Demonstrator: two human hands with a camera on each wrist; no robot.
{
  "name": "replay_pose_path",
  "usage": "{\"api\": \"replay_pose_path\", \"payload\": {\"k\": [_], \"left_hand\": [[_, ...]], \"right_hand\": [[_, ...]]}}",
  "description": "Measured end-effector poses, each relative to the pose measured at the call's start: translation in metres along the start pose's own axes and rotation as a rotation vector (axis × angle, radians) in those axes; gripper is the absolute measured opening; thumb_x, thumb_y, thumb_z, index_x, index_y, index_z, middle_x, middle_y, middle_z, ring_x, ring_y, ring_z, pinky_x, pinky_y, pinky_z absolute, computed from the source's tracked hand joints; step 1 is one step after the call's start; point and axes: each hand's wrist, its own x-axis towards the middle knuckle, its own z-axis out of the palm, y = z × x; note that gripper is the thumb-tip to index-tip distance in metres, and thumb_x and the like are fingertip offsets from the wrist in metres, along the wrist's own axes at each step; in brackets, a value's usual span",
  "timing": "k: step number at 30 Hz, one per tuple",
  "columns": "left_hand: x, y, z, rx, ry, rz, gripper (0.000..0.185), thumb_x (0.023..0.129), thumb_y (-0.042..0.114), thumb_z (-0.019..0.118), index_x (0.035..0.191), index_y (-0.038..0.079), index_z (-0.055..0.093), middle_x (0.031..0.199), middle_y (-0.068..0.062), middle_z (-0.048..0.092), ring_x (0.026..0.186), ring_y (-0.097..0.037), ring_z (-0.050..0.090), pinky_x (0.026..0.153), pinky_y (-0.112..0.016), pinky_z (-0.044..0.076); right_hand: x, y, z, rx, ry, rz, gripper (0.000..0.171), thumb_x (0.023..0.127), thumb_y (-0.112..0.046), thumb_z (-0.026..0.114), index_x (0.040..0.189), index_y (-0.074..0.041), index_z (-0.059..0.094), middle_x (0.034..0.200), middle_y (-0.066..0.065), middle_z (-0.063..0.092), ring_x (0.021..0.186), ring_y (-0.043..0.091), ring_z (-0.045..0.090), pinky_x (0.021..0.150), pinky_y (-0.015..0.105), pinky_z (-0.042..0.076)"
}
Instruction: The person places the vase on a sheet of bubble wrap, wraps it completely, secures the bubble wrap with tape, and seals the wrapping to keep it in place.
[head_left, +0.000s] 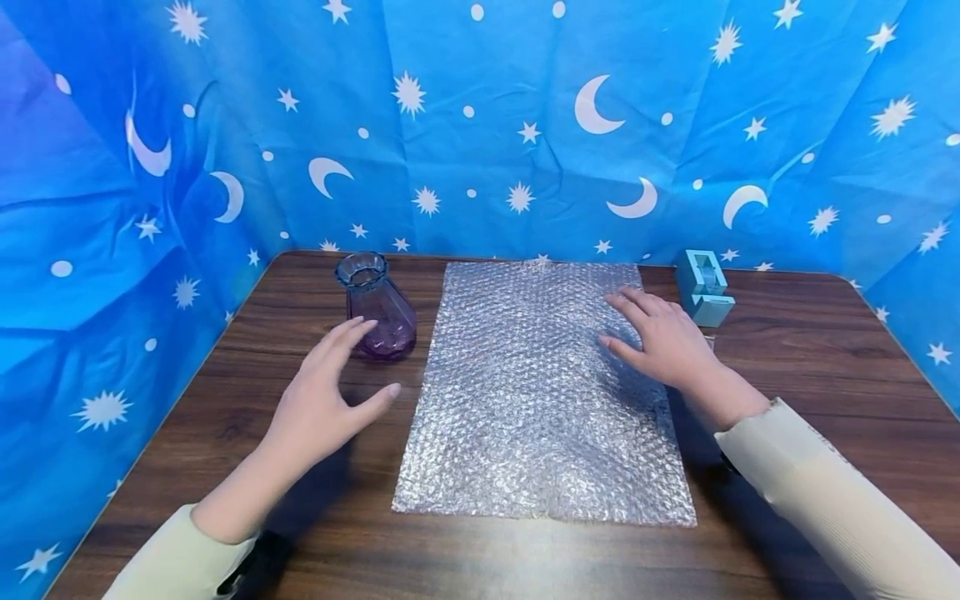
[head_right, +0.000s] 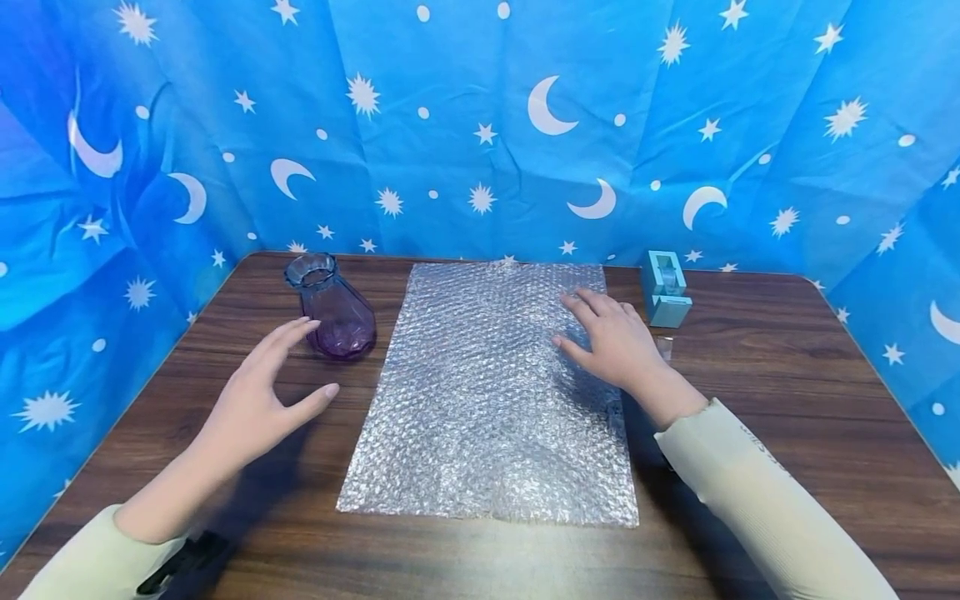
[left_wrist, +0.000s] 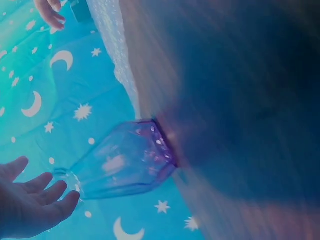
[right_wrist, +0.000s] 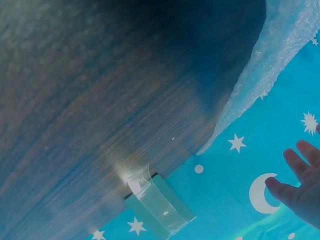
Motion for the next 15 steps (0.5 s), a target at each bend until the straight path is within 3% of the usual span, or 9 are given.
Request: {"api": "replay_pose_path", "payload": {"k": [7, 15], "left_hand": [[0.005, -0.017, -0.011, -0.154, 0.035, -0.136, 0.090, 0.089, 0.033, 0.075, 0.162, 0.013, 0.026, 0.166, -0.024, 0.028, 0.150, -0.050, 0.031, 0.113, -0.077, 0.029], [0.027, -0.047, -0.010, -0.293, -0.020, -0.222, 0.115, 0.087, 0.033, 0.078, 0.166, 0.020, -0.004, 0.173, -0.021, 0.006, 0.157, -0.050, 0.013, 0.117, -0.077, 0.023]], "right_hand": [[-0.001, 0.000, 0.001, -0.005, -0.017, -0.004, 0.064, 0.099, -0.037, 0.065, 0.152, -0.006, 0.047, 0.156, 0.028, 0.045, 0.141, 0.050, 0.047, 0.114, 0.069, 0.037], [0.003, -0.001, 0.001, 0.012, -0.045, 0.001, 0.065, 0.100, -0.038, 0.064, 0.154, -0.007, 0.044, 0.158, 0.027, 0.042, 0.143, 0.050, 0.043, 0.116, 0.070, 0.035]]}}
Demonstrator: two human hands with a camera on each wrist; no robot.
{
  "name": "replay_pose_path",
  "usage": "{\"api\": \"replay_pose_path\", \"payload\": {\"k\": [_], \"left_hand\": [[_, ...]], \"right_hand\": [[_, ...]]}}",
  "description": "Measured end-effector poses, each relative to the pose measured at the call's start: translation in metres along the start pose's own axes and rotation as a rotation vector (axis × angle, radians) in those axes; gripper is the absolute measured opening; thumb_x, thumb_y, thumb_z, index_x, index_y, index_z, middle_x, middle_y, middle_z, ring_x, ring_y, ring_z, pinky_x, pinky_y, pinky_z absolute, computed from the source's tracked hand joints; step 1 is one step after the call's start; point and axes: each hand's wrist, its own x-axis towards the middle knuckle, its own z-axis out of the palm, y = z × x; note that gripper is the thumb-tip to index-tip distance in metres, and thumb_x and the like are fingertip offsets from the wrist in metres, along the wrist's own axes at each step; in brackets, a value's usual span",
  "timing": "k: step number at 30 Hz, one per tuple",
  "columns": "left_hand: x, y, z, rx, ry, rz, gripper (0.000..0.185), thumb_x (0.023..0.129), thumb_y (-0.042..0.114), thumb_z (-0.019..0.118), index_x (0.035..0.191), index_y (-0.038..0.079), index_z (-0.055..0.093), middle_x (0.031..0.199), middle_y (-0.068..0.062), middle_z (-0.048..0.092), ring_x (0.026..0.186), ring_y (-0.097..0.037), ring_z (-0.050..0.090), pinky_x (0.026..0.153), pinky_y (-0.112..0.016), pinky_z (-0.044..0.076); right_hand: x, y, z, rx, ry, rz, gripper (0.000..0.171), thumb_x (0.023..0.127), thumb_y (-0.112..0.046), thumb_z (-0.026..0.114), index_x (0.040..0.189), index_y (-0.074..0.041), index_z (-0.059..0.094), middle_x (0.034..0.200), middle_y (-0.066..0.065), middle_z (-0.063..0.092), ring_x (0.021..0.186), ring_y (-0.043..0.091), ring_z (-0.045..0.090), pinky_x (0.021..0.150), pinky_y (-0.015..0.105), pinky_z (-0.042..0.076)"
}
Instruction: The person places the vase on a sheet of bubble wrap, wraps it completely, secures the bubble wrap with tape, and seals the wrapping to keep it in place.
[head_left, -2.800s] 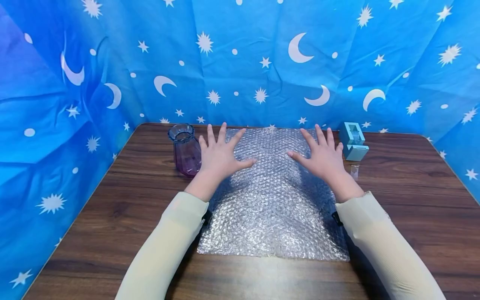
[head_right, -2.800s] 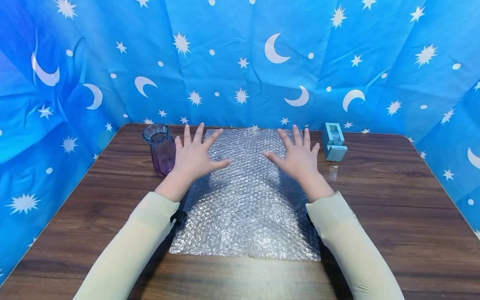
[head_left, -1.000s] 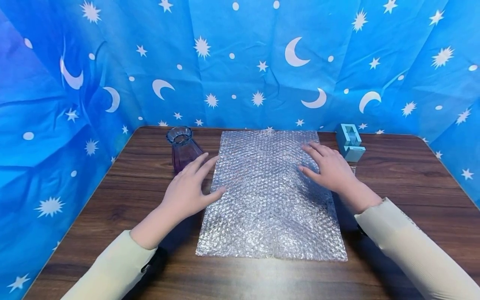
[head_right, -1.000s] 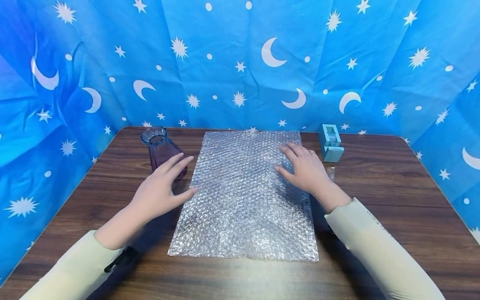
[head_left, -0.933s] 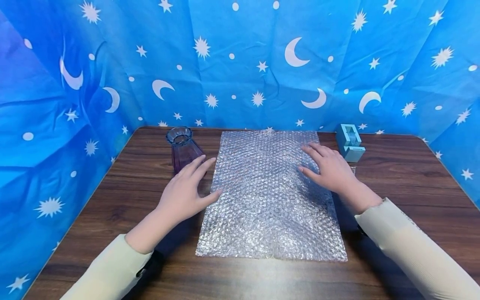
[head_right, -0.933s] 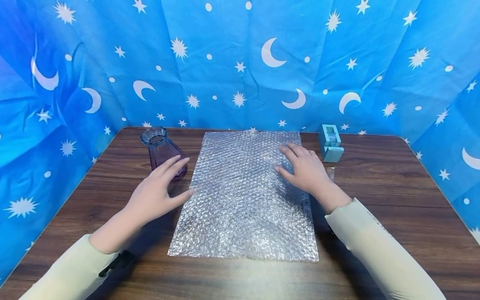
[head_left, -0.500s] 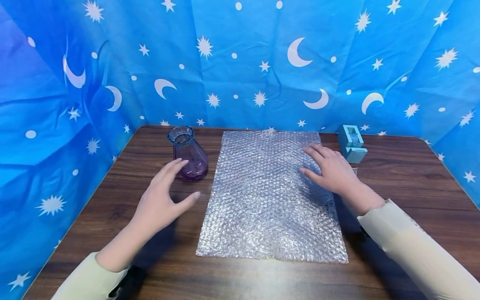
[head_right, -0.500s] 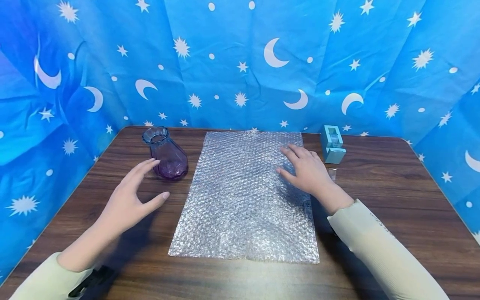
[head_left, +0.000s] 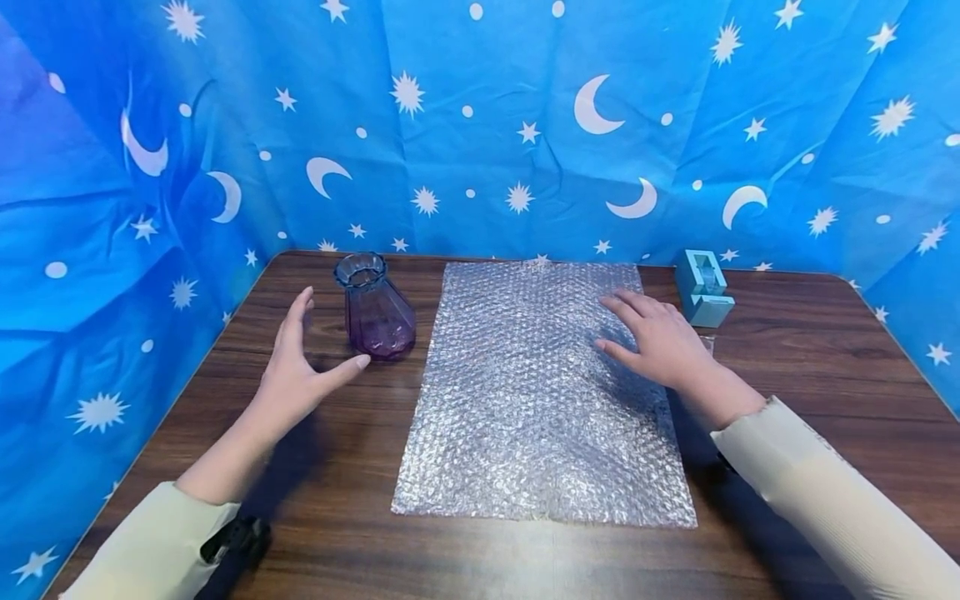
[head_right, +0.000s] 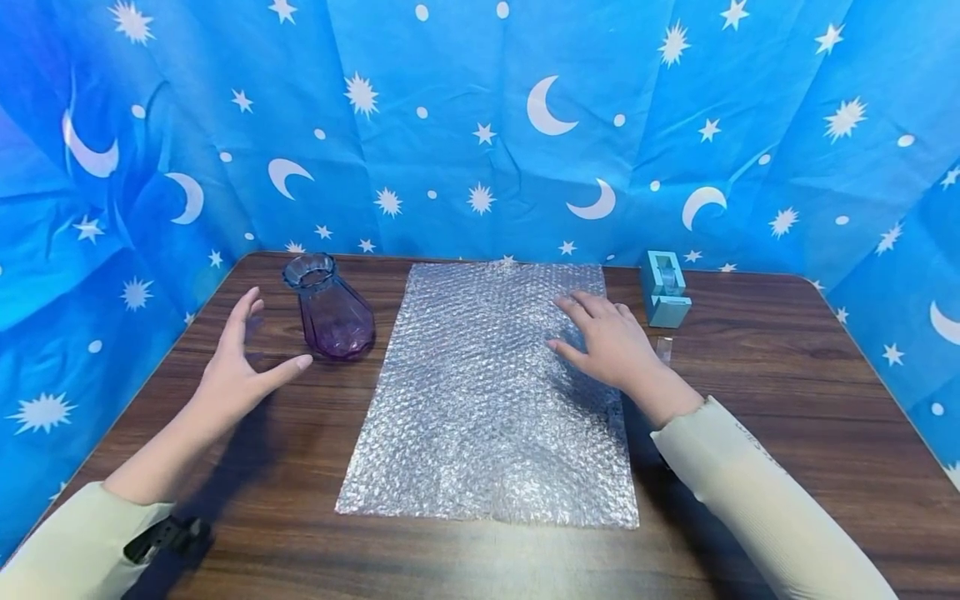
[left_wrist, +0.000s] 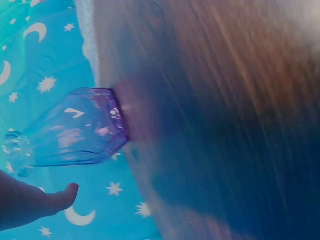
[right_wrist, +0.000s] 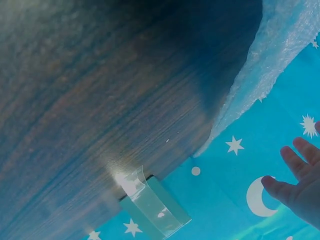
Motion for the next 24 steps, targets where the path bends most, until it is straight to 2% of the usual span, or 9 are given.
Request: {"api": "replay_pose_path", "payload": {"k": [6, 12, 17, 24], "left_hand": [[0.019, -0.013, 0.000, -0.094, -0.054, -0.030, 0.113, 0.091, 0.031, 0.075, 0.165, 0.021, -0.009, 0.173, -0.022, 0.003, 0.156, -0.053, 0.014, 0.117, -0.073, 0.029], [0.033, -0.021, 0.000, -0.132, -0.097, -0.040, 0.113, 0.092, 0.029, 0.074, 0.165, 0.018, -0.011, 0.172, -0.024, 0.005, 0.157, -0.051, 0.013, 0.118, -0.072, 0.029], [0.043, -0.026, 0.005, -0.167, -0.123, -0.036, 0.115, 0.090, 0.024, 0.076, 0.165, 0.020, -0.011, 0.173, -0.021, 0.005, 0.157, -0.049, 0.016, 0.120, -0.070, 0.029], [0.058, -0.035, 0.010, -0.274, -0.175, -0.060, 0.114, 0.092, 0.018, 0.072, 0.164, 0.022, -0.016, 0.174, -0.019, -0.002, 0.160, -0.045, 0.010, 0.125, -0.065, 0.023]], "right_hand": [[0.002, 0.000, 0.001, -0.003, -0.016, 0.004, 0.067, 0.100, -0.039, 0.064, 0.155, -0.008, 0.042, 0.159, 0.027, 0.041, 0.144, 0.050, 0.043, 0.116, 0.070, 0.034], [0.004, -0.001, 0.001, -0.001, -0.030, 0.002, 0.069, 0.099, -0.040, 0.065, 0.156, -0.009, 0.041, 0.159, 0.026, 0.042, 0.145, 0.050, 0.042, 0.117, 0.071, 0.032], [0.003, -0.001, 0.000, 0.002, -0.039, -0.006, 0.069, 0.099, -0.040, 0.064, 0.156, -0.008, 0.042, 0.159, 0.026, 0.042, 0.146, 0.048, 0.042, 0.118, 0.071, 0.032], [0.002, -0.001, 0.001, 0.007, -0.042, -0.013, 0.066, 0.100, -0.038, 0.064, 0.155, -0.008, 0.043, 0.158, 0.026, 0.043, 0.146, 0.048, 0.042, 0.117, 0.071, 0.032]]}}
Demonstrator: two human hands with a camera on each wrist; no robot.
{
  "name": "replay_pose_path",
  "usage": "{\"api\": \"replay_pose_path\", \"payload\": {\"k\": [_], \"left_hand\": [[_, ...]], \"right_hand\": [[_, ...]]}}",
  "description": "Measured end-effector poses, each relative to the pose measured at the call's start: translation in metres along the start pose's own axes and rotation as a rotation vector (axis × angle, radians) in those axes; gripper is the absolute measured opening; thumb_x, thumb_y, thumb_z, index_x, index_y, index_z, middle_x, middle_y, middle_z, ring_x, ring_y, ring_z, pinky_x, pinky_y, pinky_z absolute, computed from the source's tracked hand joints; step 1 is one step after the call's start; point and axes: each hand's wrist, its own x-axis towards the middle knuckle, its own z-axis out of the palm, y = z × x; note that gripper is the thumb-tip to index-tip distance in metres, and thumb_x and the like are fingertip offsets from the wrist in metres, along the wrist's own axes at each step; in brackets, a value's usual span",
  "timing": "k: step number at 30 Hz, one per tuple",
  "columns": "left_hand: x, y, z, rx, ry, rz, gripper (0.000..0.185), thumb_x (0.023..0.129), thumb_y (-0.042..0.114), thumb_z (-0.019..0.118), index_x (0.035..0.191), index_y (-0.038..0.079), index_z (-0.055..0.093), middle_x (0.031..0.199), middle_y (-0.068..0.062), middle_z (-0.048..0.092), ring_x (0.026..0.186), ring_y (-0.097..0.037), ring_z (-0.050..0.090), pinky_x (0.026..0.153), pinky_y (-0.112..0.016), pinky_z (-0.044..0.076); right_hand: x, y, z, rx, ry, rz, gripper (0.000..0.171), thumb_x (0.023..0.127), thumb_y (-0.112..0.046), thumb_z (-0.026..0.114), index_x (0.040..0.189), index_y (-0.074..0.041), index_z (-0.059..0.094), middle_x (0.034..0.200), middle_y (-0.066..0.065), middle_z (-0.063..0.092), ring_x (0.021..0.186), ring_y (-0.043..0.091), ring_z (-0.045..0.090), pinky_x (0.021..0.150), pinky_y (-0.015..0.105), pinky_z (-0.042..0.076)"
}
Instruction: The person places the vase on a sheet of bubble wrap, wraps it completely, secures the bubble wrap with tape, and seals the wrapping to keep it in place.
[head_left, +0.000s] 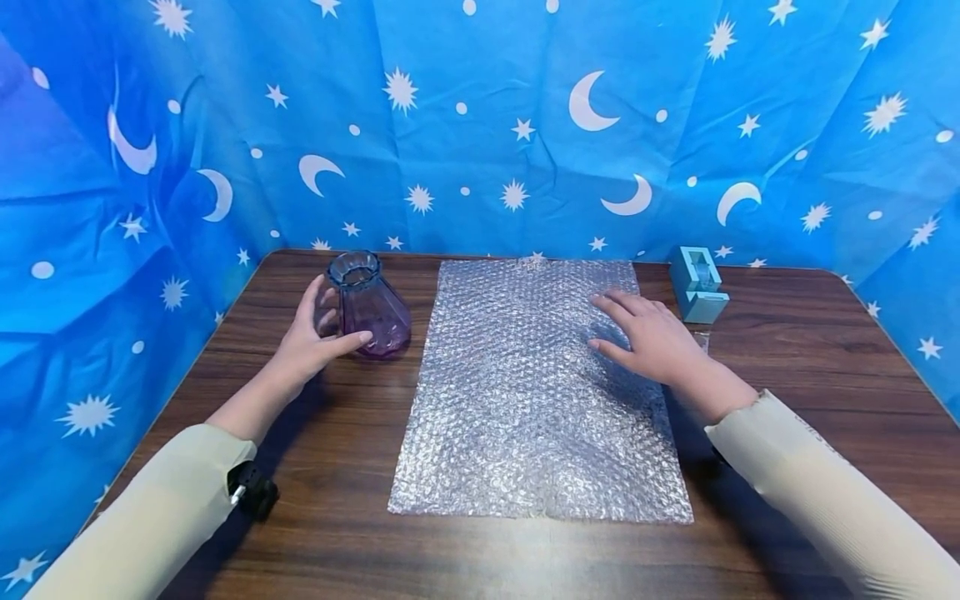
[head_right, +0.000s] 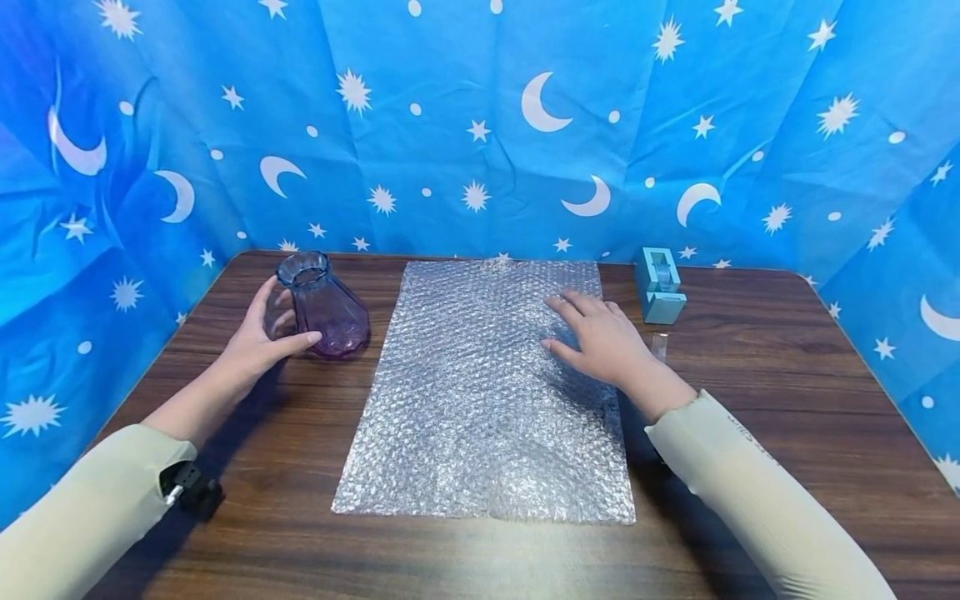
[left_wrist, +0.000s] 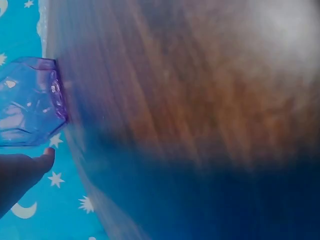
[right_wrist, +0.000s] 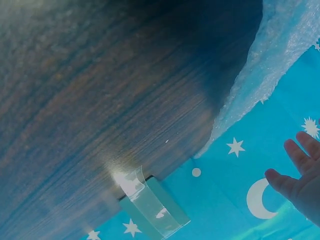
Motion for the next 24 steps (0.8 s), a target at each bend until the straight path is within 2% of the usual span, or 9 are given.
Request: {"api": "replay_pose_path", "payload": {"k": [4, 8, 13, 16, 19, 24], "left_hand": [[0.005, -0.003, -0.002, -0.024, -0.031, -0.019, 0.113, 0.092, 0.019, 0.071, 0.164, 0.024, -0.017, 0.174, -0.018, -0.004, 0.160, -0.046, 0.006, 0.126, -0.067, 0.018], [0.007, -0.002, 0.001, -0.036, -0.058, -0.056, 0.113, 0.094, 0.022, 0.070, 0.163, 0.021, -0.018, 0.173, -0.021, -0.002, 0.159, -0.047, 0.008, 0.126, -0.068, 0.016], [0.007, -0.001, 0.007, -0.029, -0.051, -0.104, 0.113, 0.095, 0.027, 0.070, 0.163, 0.017, -0.019, 0.172, -0.024, -0.003, 0.159, -0.047, 0.007, 0.128, -0.064, 0.015], [0.008, -0.001, 0.009, -0.013, -0.041, -0.111, 0.113, 0.094, 0.029, 0.070, 0.163, 0.017, -0.019, 0.172, -0.024, -0.004, 0.160, -0.047, 0.006, 0.128, -0.064, 0.014], [0.011, -0.003, 0.012, -0.010, -0.032, -0.112, 0.112, 0.094, 0.030, 0.070, 0.164, 0.017, -0.017, 0.172, -0.025, -0.001, 0.159, -0.047, 0.009, 0.128, -0.064, 0.015], [0.012, -0.005, 0.017, -0.032, -0.013, -0.076, 0.103, 0.093, 0.024, 0.071, 0.166, 0.013, -0.001, 0.169, -0.026, 0.017, 0.156, -0.047, 0.021, 0.127, -0.064, 0.019]], "right_hand": [[0.000, 0.000, 0.000, 0.003, 0.001, -0.003, 0.066, 0.100, -0.038, 0.064, 0.155, -0.008, 0.043, 0.158, 0.026, 0.044, 0.145, 0.047, 0.043, 0.118, 0.070, 0.033], [0.001, 0.001, 0.000, 0.009, -0.005, -0.001, 0.066, 0.100, -0.039, 0.064, 0.155, -0.008, 0.043, 0.158, 0.026, 0.043, 0.145, 0.047, 0.043, 0.118, 0.069, 0.033], [0.003, 0.002, 0.002, 0.004, -0.006, -0.009, 0.066, 0.100, -0.038, 0.063, 0.155, -0.008, 0.043, 0.158, 0.026, 0.043, 0.145, 0.048, 0.044, 0.117, 0.069, 0.034], [0.002, 0.003, 0.002, 0.003, -0.011, -0.008, 0.066, 0.100, -0.038, 0.064, 0.155, -0.008, 0.042, 0.158, 0.026, 0.043, 0.145, 0.048, 0.043, 0.117, 0.069, 0.034], [0.001, 0.004, 0.001, 0.007, -0.017, -0.004, 0.066, 0.100, -0.038, 0.063, 0.156, -0.008, 0.042, 0.158, 0.026, 0.043, 0.145, 0.049, 0.043, 0.117, 0.070, 0.034], [0.000, 0.004, 0.000, 0.011, -0.020, -0.008, 0.066, 0.100, -0.036, 0.064, 0.155, -0.007, 0.042, 0.158, 0.027, 0.042, 0.145, 0.049, 0.043, 0.117, 0.070, 0.033]]}}
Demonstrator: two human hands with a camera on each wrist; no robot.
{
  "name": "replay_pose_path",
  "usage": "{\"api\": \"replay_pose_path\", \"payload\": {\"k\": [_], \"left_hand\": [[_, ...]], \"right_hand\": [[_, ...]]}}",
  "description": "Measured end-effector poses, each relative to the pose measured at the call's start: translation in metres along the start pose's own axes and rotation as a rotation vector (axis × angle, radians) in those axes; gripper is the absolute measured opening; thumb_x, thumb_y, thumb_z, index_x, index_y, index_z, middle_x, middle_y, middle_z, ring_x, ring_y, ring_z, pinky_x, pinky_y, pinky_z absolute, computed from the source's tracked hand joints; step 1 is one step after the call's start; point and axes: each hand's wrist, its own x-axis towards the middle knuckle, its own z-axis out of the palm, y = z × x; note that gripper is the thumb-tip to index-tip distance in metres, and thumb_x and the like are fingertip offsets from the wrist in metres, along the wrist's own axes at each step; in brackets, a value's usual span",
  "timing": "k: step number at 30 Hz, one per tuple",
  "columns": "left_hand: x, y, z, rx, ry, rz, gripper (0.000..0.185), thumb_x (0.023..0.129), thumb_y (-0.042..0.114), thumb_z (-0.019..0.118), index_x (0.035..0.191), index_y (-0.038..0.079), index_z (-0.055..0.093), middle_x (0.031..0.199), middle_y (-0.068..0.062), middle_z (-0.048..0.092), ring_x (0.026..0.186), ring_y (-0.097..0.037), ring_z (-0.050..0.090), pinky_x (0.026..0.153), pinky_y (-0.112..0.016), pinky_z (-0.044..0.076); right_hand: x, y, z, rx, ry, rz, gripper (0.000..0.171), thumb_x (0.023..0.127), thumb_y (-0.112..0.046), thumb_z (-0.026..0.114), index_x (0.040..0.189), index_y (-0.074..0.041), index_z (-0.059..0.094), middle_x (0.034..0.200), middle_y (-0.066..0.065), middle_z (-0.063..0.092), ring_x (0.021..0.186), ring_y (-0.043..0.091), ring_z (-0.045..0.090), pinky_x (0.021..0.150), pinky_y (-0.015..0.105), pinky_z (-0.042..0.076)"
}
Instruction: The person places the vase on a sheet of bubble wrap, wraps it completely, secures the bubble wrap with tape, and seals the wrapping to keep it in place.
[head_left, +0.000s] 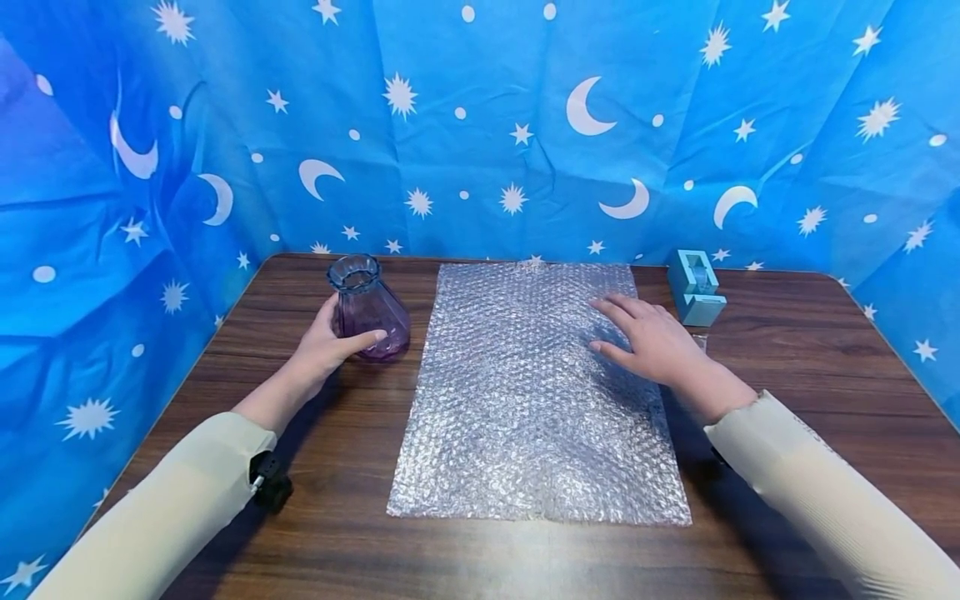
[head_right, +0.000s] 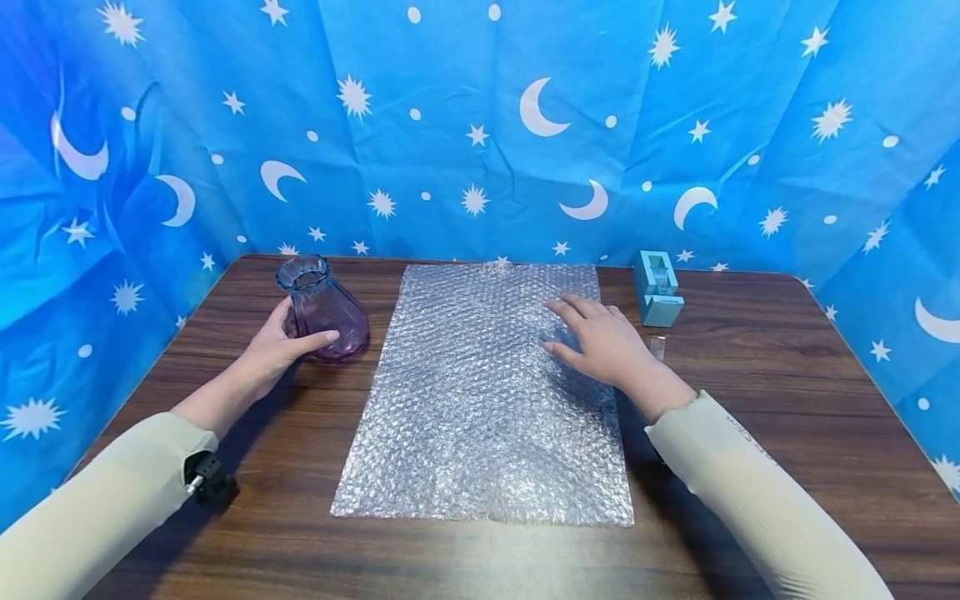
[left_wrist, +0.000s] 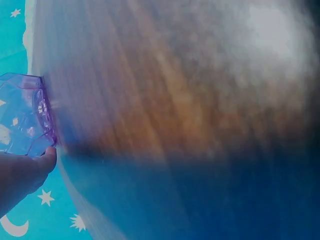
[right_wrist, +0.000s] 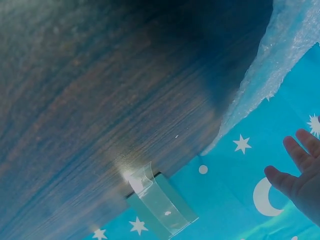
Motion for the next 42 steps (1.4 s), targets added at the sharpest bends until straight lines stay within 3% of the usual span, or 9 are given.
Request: {"api": "replay_pose_path", "payload": {"k": [7, 19, 25, 36, 42], "left_hand": [[0.001, -0.002, 0.005, -0.006, -0.006, 0.009, 0.099, 0.091, 0.022, 0.074, 0.164, 0.009, 0.008, 0.165, -0.026, 0.027, 0.154, -0.046, 0.029, 0.127, -0.062, 0.023], [0.001, -0.003, 0.005, 0.098, 0.078, 0.014, 0.093, 0.091, 0.031, 0.077, 0.161, 0.008, 0.021, 0.162, -0.025, 0.036, 0.150, -0.046, 0.035, 0.124, -0.063, 0.029], [0.001, 0.001, 0.001, 0.130, 0.082, 0.036, 0.094, 0.091, 0.031, 0.076, 0.162, 0.008, 0.019, 0.162, -0.027, 0.034, 0.149, -0.048, 0.036, 0.122, -0.064, 0.031], [0.005, 0.011, -0.005, 0.057, 0.142, 0.077, 0.097, 0.091, 0.026, 0.077, 0.163, 0.007, 0.014, 0.163, -0.025, 0.033, 0.149, -0.046, 0.036, 0.123, -0.061, 0.031], [0.008, 0.014, -0.005, 0.086, 0.145, 0.100, 0.098, 0.089, 0.025, 0.078, 0.163, 0.010, 0.016, 0.164, -0.023, 0.033, 0.149, -0.046, 0.036, 0.122, -0.064, 0.031]], "right_hand": [[0.000, 0.001, 0.000, 0.001, -0.012, 0.007, 0.067, 0.100, -0.037, 0.063, 0.156, -0.008, 0.041, 0.159, 0.027, 0.041, 0.146, 0.050, 0.041, 0.117, 0.070, 0.033], [-0.002, 0.004, 0.002, -0.018, -0.019, 0.001, 0.067, 0.099, -0.038, 0.064, 0.155, -0.008, 0.042, 0.158, 0.026, 0.043, 0.145, 0.050, 0.042, 0.115, 0.071, 0.035], [-0.003, 0.006, 0.000, -0.025, -0.025, 0.023, 0.068, 0.100, -0.040, 0.064, 0.156, -0.010, 0.042, 0.159, 0.026, 0.041, 0.145, 0.050, 0.041, 0.116, 0.072, 0.033], [-0.006, 0.010, -0.006, -0.020, -0.023, 0.034, 0.066, 0.100, -0.039, 0.064, 0.154, -0.007, 0.044, 0.158, 0.026, 0.043, 0.145, 0.049, 0.042, 0.117, 0.071, 0.034], [-0.011, 0.015, -0.009, -0.021, -0.014, 0.031, 0.065, 0.100, -0.037, 0.064, 0.155, -0.007, 0.043, 0.158, 0.027, 0.042, 0.144, 0.050, 0.043, 0.116, 0.070, 0.035]]}}
